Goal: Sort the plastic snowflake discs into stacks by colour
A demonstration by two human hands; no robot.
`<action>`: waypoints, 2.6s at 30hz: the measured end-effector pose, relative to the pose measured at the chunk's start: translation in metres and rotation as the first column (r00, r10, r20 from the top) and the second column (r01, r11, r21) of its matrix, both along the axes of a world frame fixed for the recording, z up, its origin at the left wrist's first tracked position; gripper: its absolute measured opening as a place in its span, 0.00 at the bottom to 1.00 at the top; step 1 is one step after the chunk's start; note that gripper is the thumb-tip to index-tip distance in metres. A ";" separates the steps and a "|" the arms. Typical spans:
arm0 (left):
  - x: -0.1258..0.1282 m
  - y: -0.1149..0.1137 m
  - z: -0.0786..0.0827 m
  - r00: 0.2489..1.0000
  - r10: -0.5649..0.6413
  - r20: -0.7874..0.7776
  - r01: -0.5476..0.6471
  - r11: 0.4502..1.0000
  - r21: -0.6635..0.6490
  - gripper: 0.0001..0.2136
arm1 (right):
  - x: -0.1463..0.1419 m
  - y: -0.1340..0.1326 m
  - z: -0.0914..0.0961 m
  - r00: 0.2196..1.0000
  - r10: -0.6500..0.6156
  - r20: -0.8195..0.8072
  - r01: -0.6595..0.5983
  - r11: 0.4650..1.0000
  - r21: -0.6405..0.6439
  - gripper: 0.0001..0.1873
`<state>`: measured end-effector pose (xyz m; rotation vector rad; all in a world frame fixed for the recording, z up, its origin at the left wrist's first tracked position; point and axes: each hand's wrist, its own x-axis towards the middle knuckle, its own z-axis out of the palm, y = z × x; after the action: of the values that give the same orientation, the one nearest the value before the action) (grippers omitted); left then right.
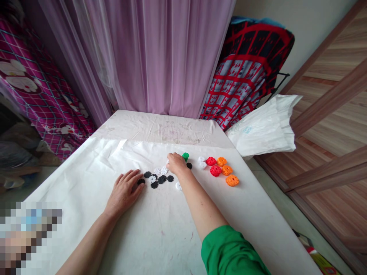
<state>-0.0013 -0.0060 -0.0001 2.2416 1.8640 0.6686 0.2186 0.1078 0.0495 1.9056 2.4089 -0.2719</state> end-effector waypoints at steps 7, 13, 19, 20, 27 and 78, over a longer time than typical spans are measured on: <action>0.000 0.000 0.003 1.000 -0.008 0.001 0.008 1.000 -0.020 0.19 | 0.025 -0.052 0.023 0.982 -0.106 -0.158 0.122 0.988 0.095 0.21; 0.000 0.001 0.004 1.000 -0.004 -0.012 0.004 1.000 -0.013 0.19 | 0.055 -0.111 0.020 0.960 -0.115 -0.256 0.143 0.985 0.093 0.11; -0.002 0.002 0.003 1.000 -0.010 -0.027 0.009 1.000 -0.023 0.20 | 0.050 -0.120 0.016 0.972 -0.097 -0.215 0.116 0.990 0.081 0.13; -0.002 0.002 0.003 1.000 -0.009 -0.027 0.008 1.000 -0.023 0.20 | 0.048 -0.120 0.016 0.973 -0.094 -0.209 0.112 0.991 0.074 0.13; -0.002 0.002 0.003 0.999 -0.012 -0.031 0.012 1.000 -0.006 0.20 | 0.044 -0.122 0.015 0.978 -0.113 -0.178 0.124 0.991 0.053 0.17; -0.001 0.002 0.003 1.000 -0.004 -0.027 0.004 1.000 -0.018 0.19 | -0.035 -0.038 0.024 0.992 -0.126 -0.014 0.124 0.985 -0.119 0.18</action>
<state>-0.0022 -0.0043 0.0027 2.2539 1.8701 0.6211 0.1838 0.0699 0.0738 2.0135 2.2344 -0.4325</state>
